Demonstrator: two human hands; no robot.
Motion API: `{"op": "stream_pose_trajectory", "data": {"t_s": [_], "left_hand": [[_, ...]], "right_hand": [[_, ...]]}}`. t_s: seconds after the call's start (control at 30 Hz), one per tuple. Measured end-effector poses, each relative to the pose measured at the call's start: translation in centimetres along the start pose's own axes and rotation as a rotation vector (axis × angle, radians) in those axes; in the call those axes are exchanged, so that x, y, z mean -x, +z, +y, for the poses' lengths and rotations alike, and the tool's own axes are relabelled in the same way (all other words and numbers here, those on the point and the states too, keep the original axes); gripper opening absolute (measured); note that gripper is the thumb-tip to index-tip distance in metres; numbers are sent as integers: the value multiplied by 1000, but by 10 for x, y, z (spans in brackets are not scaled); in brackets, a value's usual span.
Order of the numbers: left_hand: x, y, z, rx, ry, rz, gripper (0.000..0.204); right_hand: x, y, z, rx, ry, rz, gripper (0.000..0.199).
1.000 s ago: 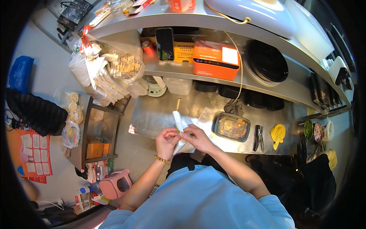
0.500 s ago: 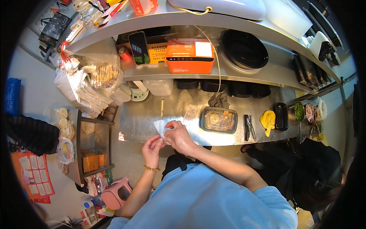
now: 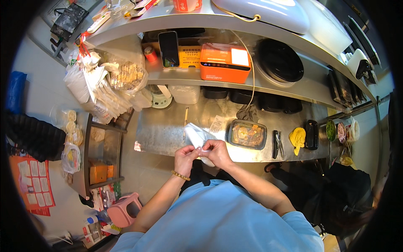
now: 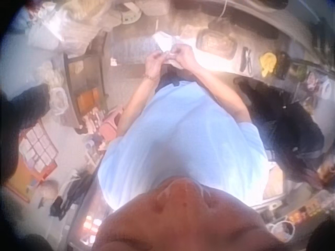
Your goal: The person assembles a food order by transferring noodles from a plastic bag into a black tray, then adds various toppings from a refrigerated display case. They place the completed tray into a plastic bag and tie it shut for delivery.
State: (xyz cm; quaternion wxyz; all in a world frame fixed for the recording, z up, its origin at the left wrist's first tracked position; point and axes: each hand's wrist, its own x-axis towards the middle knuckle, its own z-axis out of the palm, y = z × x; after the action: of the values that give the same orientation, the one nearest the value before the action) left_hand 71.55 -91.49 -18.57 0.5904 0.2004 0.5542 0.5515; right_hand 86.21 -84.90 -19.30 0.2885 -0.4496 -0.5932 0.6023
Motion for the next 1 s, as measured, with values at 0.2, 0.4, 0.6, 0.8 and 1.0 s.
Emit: {"op": "stream_pose_trajectory", "data": {"t_s": [0.2,0.4,0.6,0.8,1.0], "left_hand": [[-8,-36,15,684,-206,-67,20],[-2,-75,8,-972,429,-1,59],[-70,-59,-52,-1014,193,-322,37],[-58,-130,-34,-756,-164,-110,44],[-24,-77,41,-406,-334,36,74]], "right_hand": [[-27,-58,86,-339,185,543,19],[-18,-79,48,-140,44,513,19],[-21,-99,47,31,36,467,42],[19,-235,205,-158,474,616,37],[41,-213,187,-793,303,448,24]]}}
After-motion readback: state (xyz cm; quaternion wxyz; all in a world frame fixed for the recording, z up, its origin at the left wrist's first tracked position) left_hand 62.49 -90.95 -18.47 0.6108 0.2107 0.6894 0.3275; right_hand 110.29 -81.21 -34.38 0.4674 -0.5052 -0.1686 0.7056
